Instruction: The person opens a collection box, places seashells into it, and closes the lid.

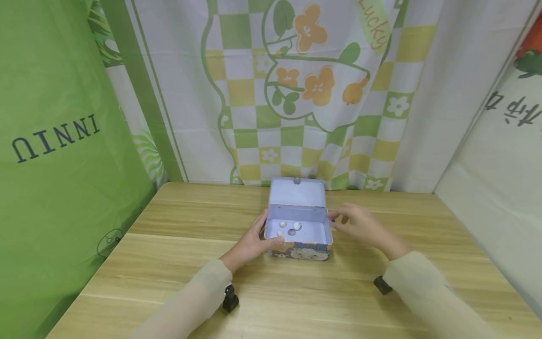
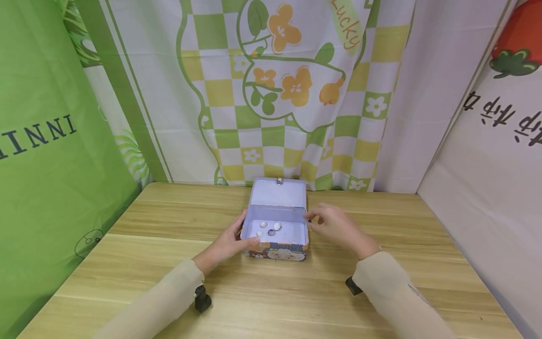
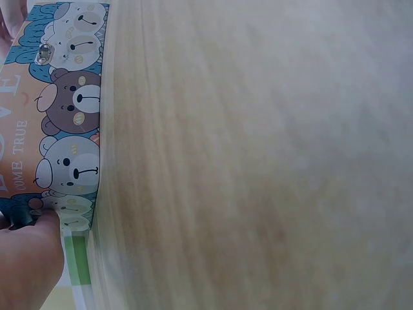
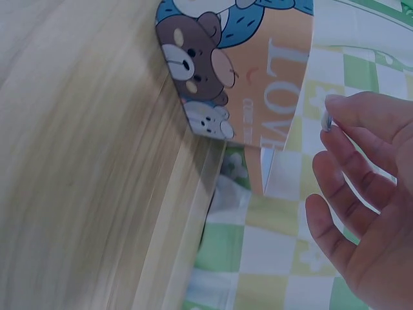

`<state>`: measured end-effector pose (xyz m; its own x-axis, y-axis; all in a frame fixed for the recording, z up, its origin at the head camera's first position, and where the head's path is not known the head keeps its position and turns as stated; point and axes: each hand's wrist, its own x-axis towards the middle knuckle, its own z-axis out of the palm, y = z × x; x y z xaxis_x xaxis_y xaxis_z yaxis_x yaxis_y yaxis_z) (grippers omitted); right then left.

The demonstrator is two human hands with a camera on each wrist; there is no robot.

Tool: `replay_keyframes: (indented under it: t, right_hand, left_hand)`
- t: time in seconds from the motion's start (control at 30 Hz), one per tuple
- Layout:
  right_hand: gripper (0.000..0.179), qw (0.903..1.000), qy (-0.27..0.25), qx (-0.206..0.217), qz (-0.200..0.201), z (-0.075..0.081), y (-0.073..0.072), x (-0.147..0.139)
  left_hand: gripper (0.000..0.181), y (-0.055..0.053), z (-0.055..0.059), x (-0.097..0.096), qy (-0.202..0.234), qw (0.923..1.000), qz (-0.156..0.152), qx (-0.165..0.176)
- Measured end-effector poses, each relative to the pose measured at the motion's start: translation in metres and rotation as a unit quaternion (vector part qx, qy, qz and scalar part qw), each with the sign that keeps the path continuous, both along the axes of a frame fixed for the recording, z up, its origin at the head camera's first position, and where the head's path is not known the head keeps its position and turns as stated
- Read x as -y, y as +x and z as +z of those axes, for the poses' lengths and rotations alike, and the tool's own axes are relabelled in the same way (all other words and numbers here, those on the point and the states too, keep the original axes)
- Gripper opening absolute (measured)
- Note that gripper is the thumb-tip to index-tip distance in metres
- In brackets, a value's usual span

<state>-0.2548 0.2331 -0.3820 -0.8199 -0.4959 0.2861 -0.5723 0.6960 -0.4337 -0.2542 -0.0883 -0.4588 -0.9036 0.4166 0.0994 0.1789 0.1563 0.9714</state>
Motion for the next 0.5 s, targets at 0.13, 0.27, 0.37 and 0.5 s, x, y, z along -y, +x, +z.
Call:
replay_keyframes:
  t: [0.13, 0.27, 0.37, 0.5]
  right_hand:
    - [0.018, 1.0, -0.005, -0.001, 0.008, -0.001, -0.005, 0.008]
    - [0.017, 0.9999, -0.002, -0.004, 0.011, -0.001, -0.011, 0.015]
    - [0.017, 0.9999, 0.003, 0.0, 0.013, -0.001, -0.014, 0.019]
    - [0.018, 0.9997, 0.005, 0.014, 0.019, 0.0, -0.018, 0.025]
  left_hand:
    - [0.103, -0.001, -0.001, 0.0, 0.011, 0.9999, -0.011, -0.007]
    - [0.103, -0.002, -0.002, 0.0, 0.014, 0.9997, -0.015, -0.011]
    - [0.103, -0.001, -0.002, 0.0, 0.013, 0.9998, -0.012, -0.007]
    - [0.102, -0.002, -0.002, 0.0, 0.02, 0.9997, -0.016, -0.005]
